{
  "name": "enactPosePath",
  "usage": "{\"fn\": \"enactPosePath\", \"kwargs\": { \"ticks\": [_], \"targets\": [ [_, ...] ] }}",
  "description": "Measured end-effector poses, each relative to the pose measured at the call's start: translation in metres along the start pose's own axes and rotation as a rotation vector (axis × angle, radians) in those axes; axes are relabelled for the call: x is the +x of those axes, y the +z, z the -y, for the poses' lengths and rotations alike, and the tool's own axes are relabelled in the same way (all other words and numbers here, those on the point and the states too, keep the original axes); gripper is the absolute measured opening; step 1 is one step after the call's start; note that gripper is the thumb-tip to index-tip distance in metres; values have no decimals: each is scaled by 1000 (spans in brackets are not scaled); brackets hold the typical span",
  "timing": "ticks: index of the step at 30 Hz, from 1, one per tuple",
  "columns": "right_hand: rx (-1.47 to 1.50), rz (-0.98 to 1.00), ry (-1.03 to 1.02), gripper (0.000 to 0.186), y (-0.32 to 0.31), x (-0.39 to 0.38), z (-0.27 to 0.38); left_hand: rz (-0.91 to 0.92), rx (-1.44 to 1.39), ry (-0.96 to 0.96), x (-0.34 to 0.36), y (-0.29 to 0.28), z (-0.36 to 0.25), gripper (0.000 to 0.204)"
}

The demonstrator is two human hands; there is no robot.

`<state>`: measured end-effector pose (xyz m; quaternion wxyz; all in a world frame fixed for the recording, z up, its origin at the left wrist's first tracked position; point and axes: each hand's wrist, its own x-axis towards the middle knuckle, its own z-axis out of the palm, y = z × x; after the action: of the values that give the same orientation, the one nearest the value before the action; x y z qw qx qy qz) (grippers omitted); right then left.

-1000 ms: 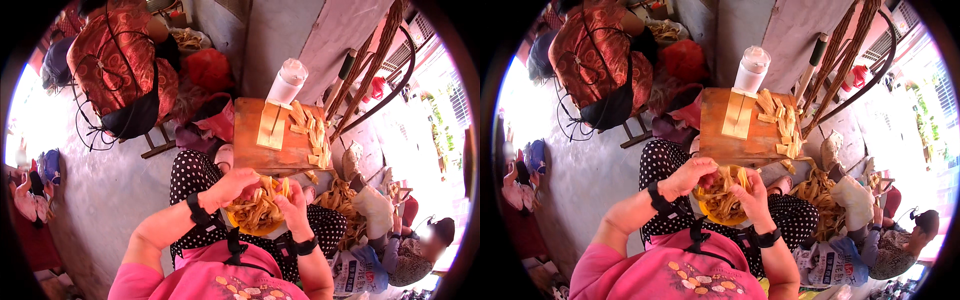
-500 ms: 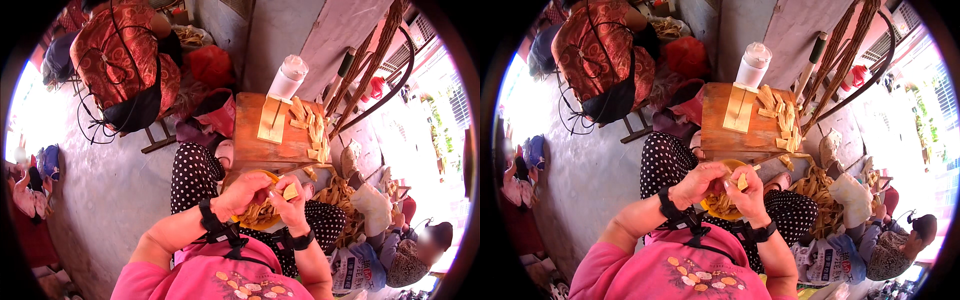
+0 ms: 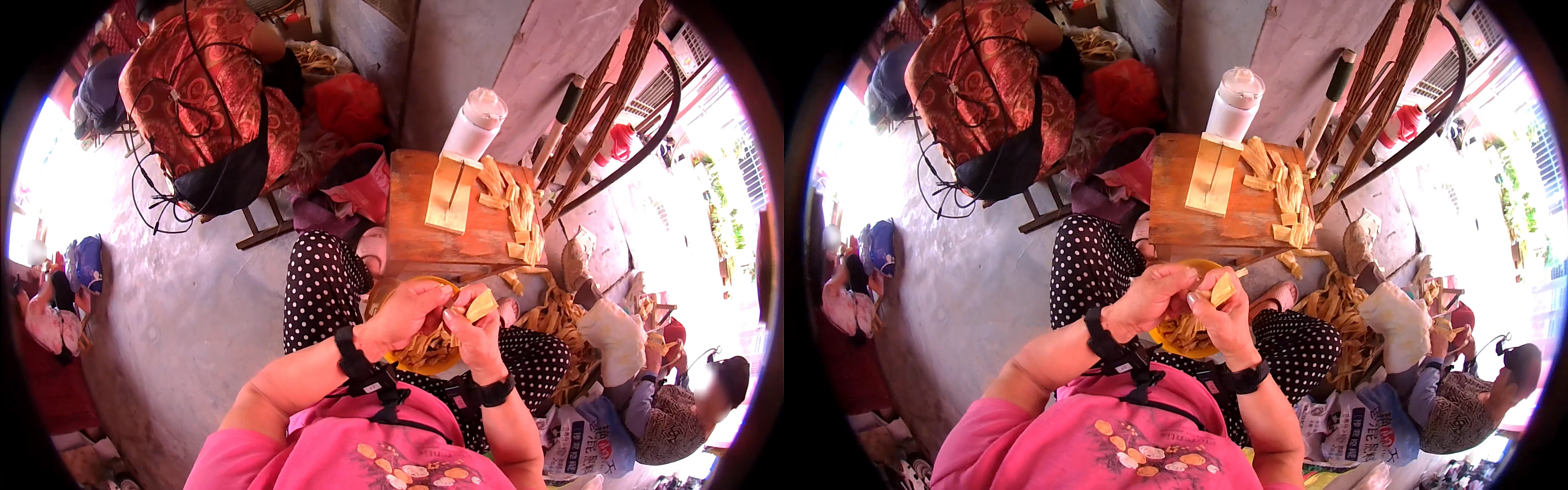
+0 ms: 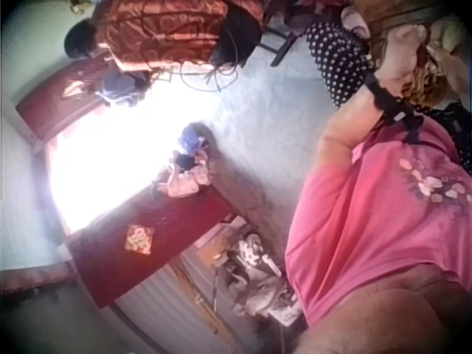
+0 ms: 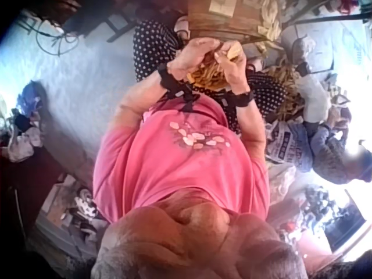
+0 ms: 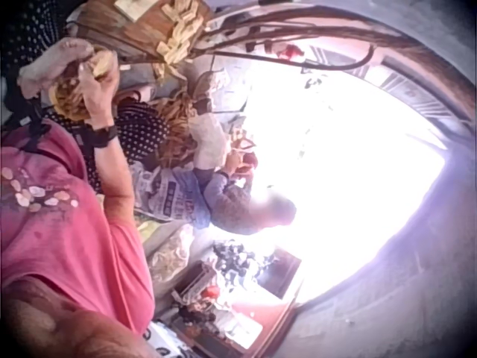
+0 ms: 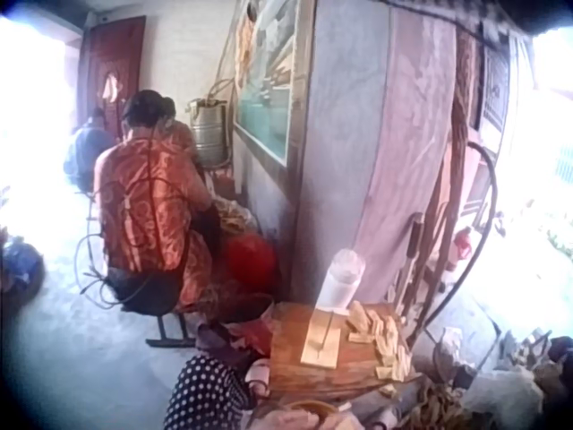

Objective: The person peels and folds long, flat tan food strips by hand, placing them into a yellow bucket.

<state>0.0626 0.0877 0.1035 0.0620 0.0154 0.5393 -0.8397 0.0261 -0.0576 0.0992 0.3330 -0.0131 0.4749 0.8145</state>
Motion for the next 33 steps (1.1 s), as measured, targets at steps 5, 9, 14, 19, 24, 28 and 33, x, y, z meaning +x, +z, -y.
{"fn": "enactPosePath", "kwargs": {
  "ticks": [5, 9, 14, 19, 24, 28, 33],
  "targets": [
    [-23, -32, 9, 21, -2, 0, -9, -102, -188, -33, 4, 1, 6, 26],
    [-19, -117, 92, 24, -18, -5, 4, -120, -63, 13, 10, -29, 10, 21],
    [-141, -227, 89, 12, -66, -26, 19, -168, 197, -81, 13, -53, 24, 26],
    [326, -213, -159, 11, -50, -92, 117, -220, 578, -156, 24, -82, 52, 28],
    [78, -201, -738, 22, -69, -104, 178, -162, 782, -93, 37, -73, 52, 26],
    [280, 43, -734, 19, -63, -120, 198, -205, 1021, 153, 49, -75, 73, 29],
    [235, -320, -922, 23, -58, -121, 209, 115, 915, -18, 59, -95, 162, 22]
  ]
}}
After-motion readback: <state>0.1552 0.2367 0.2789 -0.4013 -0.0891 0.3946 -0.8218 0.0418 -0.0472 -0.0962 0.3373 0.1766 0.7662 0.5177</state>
